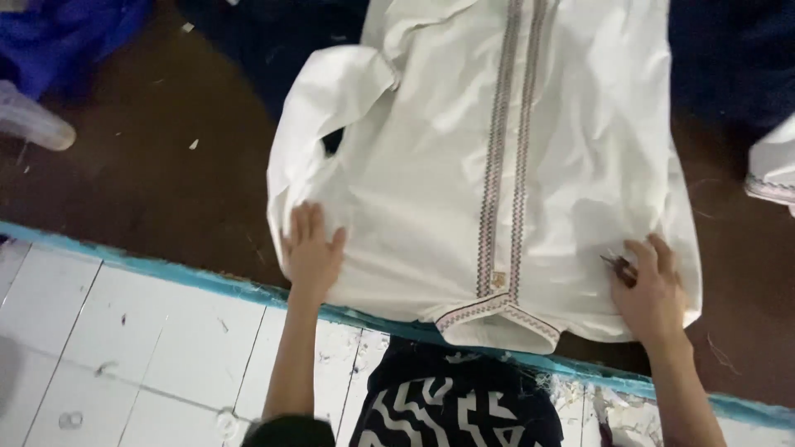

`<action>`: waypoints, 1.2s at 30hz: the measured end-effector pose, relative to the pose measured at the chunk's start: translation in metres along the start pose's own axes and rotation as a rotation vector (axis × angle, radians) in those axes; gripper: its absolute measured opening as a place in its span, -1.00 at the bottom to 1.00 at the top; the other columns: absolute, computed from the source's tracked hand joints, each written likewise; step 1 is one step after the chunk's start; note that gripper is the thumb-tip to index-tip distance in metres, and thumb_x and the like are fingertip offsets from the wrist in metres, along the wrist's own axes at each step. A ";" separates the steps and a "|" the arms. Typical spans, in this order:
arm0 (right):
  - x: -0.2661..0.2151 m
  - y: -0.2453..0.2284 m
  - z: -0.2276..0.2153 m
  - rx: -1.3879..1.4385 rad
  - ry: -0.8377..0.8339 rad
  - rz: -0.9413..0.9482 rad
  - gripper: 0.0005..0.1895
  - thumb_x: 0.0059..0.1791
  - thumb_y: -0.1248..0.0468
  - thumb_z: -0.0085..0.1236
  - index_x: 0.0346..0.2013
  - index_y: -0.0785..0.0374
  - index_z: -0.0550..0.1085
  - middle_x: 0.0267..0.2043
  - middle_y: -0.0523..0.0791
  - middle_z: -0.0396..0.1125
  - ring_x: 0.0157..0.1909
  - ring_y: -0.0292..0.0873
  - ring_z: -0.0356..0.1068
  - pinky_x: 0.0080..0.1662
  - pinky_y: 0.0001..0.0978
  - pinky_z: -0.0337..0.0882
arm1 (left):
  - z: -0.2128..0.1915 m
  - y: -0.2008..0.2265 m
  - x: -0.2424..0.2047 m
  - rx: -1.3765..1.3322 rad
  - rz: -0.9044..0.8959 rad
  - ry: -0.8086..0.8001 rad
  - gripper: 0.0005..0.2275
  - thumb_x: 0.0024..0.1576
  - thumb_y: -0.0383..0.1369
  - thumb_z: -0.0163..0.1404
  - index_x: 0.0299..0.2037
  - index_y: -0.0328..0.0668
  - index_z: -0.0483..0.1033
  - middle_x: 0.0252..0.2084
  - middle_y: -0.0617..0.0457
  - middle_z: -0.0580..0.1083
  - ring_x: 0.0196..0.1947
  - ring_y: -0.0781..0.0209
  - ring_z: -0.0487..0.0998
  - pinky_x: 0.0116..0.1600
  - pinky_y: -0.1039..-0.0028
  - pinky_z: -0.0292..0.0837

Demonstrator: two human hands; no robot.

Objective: Trimming excess threads from a white embroidered garment using thread snips on a work table.

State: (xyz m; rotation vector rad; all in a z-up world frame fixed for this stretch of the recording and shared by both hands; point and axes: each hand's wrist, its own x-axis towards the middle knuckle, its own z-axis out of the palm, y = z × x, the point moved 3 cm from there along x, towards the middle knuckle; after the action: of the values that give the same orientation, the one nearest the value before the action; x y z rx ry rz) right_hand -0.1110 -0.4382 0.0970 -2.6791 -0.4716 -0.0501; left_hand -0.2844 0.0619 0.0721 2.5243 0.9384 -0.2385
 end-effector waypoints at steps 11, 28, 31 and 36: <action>-0.001 0.073 0.061 -0.348 0.405 -0.033 -0.48 -0.07 -0.11 0.32 0.16 -0.16 0.53 0.32 -0.18 0.40 0.10 0.10 0.53 0.02 -0.11 0.56 | 0.020 -0.002 -0.023 0.061 0.021 0.272 -0.36 0.33 0.12 -0.34 0.54 -0.04 0.02 0.62 0.00 -0.11 0.61 0.10 -0.25 0.56 -0.04 -0.52; 0.000 0.064 0.046 -0.225 0.235 0.026 -0.45 -0.13 0.05 0.32 0.15 -0.05 0.49 0.31 -0.09 0.33 0.14 0.19 0.47 0.11 -0.01 0.49 | 0.014 0.002 -0.032 0.031 -0.006 0.303 -0.40 0.32 0.10 -0.32 0.50 0.02 0.13 0.61 0.07 -0.02 0.60 0.15 -0.16 0.57 0.03 -0.44; 0.012 0.076 0.049 -0.244 0.242 0.015 -0.46 -0.16 0.06 0.33 0.12 -0.10 0.50 0.29 -0.16 0.36 0.11 0.12 0.50 0.10 -0.08 0.52 | 0.021 -0.004 -0.027 0.001 -0.014 0.342 -0.45 0.31 0.06 -0.24 0.43 0.03 0.23 0.57 0.06 0.07 0.59 0.15 -0.09 0.58 0.05 -0.41; -0.018 0.062 0.031 -0.275 0.329 -0.130 -0.54 -0.07 0.04 0.25 0.11 -0.02 0.52 0.33 -0.07 0.39 0.08 0.01 0.51 -0.24 -0.19 0.57 | 0.020 0.006 -0.033 -0.114 0.099 0.406 -0.52 0.29 -0.10 -0.19 0.29 -0.28 0.36 0.45 -0.07 0.23 0.51 0.04 0.07 0.53 0.00 -0.37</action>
State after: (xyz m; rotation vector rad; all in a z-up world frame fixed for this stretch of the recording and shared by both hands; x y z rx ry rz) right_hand -0.1085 -0.4846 0.0416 -2.8204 -0.5649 -0.6250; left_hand -0.3056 0.0298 0.0658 2.5491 0.9361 0.3619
